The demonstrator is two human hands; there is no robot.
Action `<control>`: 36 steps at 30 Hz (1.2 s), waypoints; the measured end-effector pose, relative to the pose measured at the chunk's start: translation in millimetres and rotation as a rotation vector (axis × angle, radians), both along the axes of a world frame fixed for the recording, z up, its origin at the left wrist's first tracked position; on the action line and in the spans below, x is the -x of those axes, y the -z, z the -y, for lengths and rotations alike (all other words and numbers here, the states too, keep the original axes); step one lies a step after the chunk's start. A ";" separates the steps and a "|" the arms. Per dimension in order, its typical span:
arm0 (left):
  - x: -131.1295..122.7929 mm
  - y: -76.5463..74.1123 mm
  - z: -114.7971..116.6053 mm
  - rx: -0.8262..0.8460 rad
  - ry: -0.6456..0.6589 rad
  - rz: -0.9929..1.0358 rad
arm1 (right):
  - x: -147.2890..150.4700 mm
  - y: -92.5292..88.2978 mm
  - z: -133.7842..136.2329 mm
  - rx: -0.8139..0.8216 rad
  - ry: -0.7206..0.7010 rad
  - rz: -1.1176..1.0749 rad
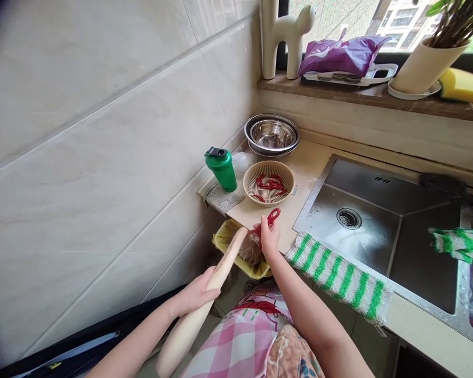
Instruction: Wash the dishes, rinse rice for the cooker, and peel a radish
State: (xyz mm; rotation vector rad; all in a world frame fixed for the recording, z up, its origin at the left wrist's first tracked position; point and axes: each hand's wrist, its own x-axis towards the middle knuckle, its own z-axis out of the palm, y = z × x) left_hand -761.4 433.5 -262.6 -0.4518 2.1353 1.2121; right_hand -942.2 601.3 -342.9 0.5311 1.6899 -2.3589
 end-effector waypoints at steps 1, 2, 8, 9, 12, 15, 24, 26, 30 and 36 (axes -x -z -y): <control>1.7 -1.4 -0.5 -0.076 -0.048 0.033 | -5.3 -3.2 3.5 0.069 -0.021 0.046; 3.0 -2.8 -1.4 -0.164 -0.098 0.072 | -10.9 -6.9 6.6 0.127 -0.044 0.092; 7.5 0.8 -10.3 -0.592 -0.356 0.223 | -62.4 -40.9 25.7 0.212 -0.237 0.100; 8.5 3.3 -10.9 -0.628 -0.383 0.240 | -72.1 -45.3 30.0 0.191 -0.285 0.044; 8.1 9.9 -8.8 -0.713 -0.412 0.268 | -82.6 -41.9 39.2 0.069 -0.323 -0.096; -0.8 11.0 -1.6 -0.782 -0.357 0.301 | -52.7 -11.8 32.6 -0.134 -0.182 -0.100; -8.0 -3.0 4.8 -0.669 -0.355 0.349 | -38.2 -10.7 24.1 -0.090 -0.080 0.005; -1.2 -4.3 -0.3 -0.687 -0.369 0.330 | -63.7 -28.4 35.5 -0.014 -0.194 -0.001; -0.6 -3.8 -5.5 -0.776 -0.340 0.300 | -58.4 -17.2 39.6 -0.054 -0.163 -0.029; -12.9 -7.9 5.0 -0.726 -0.325 0.338 | 7.5 25.5 11.1 -0.206 0.075 0.055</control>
